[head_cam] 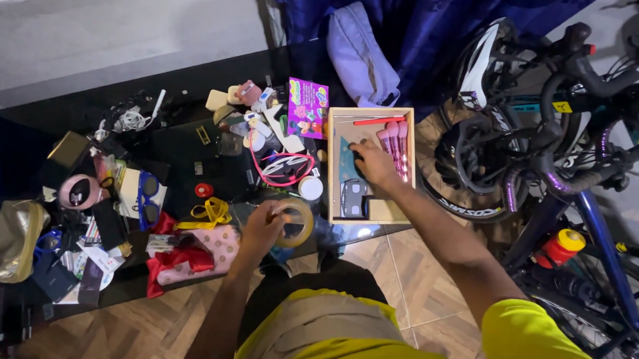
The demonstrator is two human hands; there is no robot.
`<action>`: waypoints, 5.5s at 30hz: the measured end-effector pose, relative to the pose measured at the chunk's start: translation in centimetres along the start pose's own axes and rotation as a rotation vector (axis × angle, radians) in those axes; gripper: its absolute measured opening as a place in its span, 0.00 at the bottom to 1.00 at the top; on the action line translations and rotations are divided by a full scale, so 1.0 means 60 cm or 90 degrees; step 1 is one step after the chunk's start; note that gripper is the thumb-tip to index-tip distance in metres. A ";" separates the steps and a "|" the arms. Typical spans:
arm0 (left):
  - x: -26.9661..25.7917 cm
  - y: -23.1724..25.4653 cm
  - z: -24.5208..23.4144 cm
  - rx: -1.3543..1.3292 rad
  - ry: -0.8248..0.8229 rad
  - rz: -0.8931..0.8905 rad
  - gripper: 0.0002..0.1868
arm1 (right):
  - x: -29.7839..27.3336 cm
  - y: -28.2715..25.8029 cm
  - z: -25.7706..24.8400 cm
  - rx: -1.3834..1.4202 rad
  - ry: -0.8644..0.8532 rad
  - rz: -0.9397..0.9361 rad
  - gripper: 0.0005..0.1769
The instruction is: The person organizes various small items on a table and places some items, including a dark handheld device and a white card, into a wooden side table drawer.
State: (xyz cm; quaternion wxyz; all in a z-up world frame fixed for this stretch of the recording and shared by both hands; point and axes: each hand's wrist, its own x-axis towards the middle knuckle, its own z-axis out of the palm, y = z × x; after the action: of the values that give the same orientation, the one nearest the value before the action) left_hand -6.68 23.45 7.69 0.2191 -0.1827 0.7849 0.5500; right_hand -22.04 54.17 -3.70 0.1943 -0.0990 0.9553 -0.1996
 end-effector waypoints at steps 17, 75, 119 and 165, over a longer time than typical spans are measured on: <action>0.011 -0.006 0.034 -0.019 -0.008 -0.013 0.22 | 0.034 0.002 0.051 0.012 -0.062 -0.042 0.33; -0.043 -0.202 -0.115 -0.358 0.109 -0.096 0.17 | 0.031 0.037 0.035 -0.034 0.058 0.067 0.28; 0.147 0.040 0.318 0.045 -0.097 -0.192 0.33 | -0.047 -0.016 0.071 0.221 -0.055 0.346 0.21; 0.134 -0.049 0.112 0.026 0.134 0.114 0.20 | 0.061 0.043 0.070 -0.045 0.001 0.023 0.44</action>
State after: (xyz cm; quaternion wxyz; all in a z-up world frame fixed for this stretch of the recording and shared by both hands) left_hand -10.91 28.45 -1.02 0.0893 -0.1639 0.8280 0.5288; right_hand -23.89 54.07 -9.56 0.1935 -0.0884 0.9635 -0.1627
